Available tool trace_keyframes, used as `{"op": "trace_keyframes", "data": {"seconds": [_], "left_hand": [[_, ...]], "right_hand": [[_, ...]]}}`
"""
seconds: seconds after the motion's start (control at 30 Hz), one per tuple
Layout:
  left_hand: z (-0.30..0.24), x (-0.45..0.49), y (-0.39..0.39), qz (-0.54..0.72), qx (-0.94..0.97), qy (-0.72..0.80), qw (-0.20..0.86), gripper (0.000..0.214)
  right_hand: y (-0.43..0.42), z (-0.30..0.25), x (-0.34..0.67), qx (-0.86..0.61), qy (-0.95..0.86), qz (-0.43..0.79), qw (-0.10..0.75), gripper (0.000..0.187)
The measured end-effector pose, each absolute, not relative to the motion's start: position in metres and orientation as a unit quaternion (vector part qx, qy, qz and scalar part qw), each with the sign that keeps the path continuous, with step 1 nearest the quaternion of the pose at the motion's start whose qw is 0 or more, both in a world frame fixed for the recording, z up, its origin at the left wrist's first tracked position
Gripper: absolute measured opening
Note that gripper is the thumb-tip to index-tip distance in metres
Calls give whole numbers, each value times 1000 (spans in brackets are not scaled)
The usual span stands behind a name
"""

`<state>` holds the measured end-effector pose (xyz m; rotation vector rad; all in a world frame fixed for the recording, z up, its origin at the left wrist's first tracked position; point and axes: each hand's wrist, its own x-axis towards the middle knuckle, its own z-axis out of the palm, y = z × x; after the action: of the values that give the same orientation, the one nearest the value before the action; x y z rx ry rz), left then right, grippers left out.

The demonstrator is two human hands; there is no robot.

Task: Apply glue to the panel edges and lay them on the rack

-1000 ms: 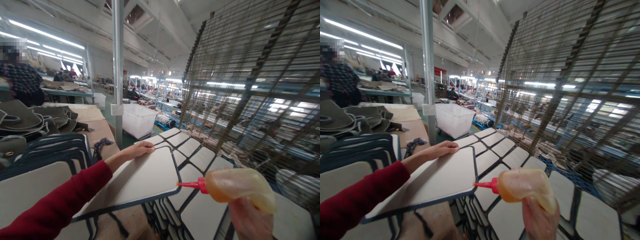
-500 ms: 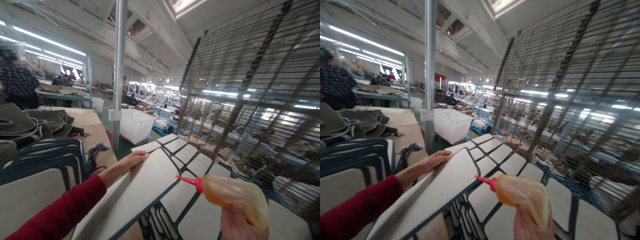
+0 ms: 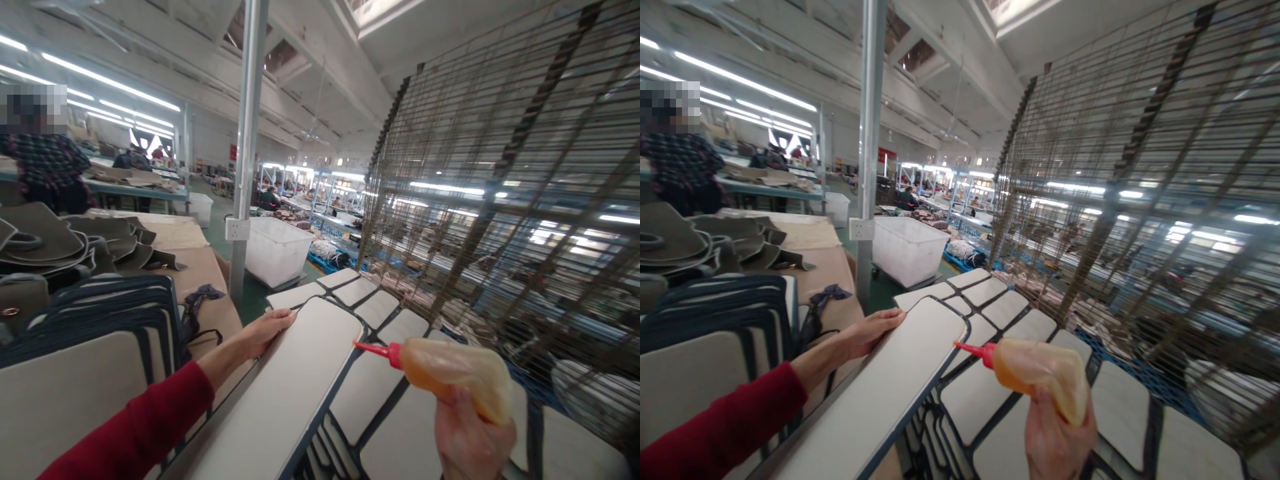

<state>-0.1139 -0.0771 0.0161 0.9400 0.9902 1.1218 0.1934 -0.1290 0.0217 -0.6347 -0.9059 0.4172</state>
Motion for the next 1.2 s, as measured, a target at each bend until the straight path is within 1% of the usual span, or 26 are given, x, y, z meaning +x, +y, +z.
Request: {"op": "trace_keyframes", "data": {"seconds": [0.13, 0.27, 0.4, 0.63, 0.8, 0.97, 1.2], "left_hand": [[13, -119, -80, 493, 398, 432, 641, 42], [8, -124, -82, 500, 388, 431, 643, 44], [5, -128, -83, 504, 378, 429, 647, 42], [1, -134, -84, 513, 362, 438, 644, 38], [1, -137, -83, 509, 354, 452, 642, 32], [2, -139, -78, 508, 344, 457, 644, 23], [7, -140, -69, 504, 340, 465, 644, 19]], "right_hand": [[-120, 14, 196, -348, -422, 158, 822, 35], [-118, 12, 191, -336, -413, 188, 825, 36], [-118, 11, 187, -365, -432, 171, 807, 36], [-123, 19, 176, -342, -476, 189, 788, 31], [-127, 20, 171, -359, -464, 230, 776, 39], [-130, 20, 166, -345, -484, 243, 766, 31], [-136, 21, 163, -341, -513, 248, 748, 32]]}}
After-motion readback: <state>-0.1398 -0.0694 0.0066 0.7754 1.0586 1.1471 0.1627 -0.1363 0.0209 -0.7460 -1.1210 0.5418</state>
